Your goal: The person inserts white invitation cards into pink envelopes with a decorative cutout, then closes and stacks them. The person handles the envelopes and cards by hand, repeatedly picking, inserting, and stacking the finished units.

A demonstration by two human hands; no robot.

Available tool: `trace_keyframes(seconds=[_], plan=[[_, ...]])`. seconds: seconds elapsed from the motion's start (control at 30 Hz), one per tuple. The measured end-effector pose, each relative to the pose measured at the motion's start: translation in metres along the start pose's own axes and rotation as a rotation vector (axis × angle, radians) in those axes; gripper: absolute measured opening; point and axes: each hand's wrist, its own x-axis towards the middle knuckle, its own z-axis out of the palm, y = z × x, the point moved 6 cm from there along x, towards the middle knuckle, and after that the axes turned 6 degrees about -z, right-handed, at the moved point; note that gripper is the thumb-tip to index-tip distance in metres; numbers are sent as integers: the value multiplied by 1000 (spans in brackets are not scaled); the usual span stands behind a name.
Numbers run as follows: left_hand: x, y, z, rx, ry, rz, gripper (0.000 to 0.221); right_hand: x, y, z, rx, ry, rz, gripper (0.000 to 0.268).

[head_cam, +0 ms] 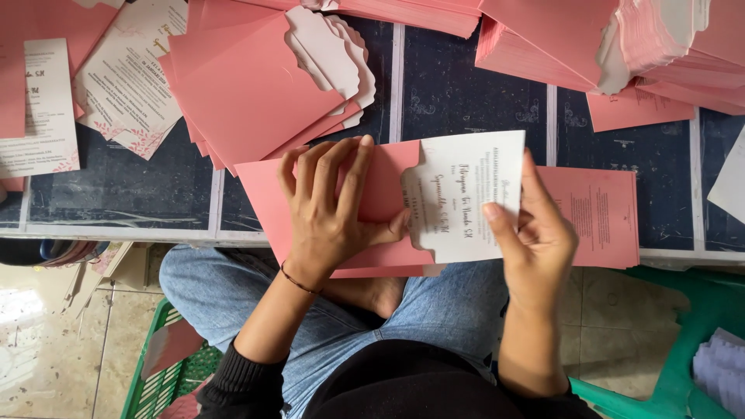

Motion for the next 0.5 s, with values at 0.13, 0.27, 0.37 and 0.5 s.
trace_keyframes(seconds=[0.13,0.27,0.37,0.5], plan=[[1,4,2,-29,10,-8,89,-7,-1,24,-35,-83,-22,68],[2,6,0,-31,-37,-21,94,-8,-15,30,-112,-102,12,63],[-18,-19,-8,85,9,-169,123,2,-5,16,21,-7,-2,61],[-16,-31,-41,-213,-43,-435,109,-1,10,2,232,118,92,71]])
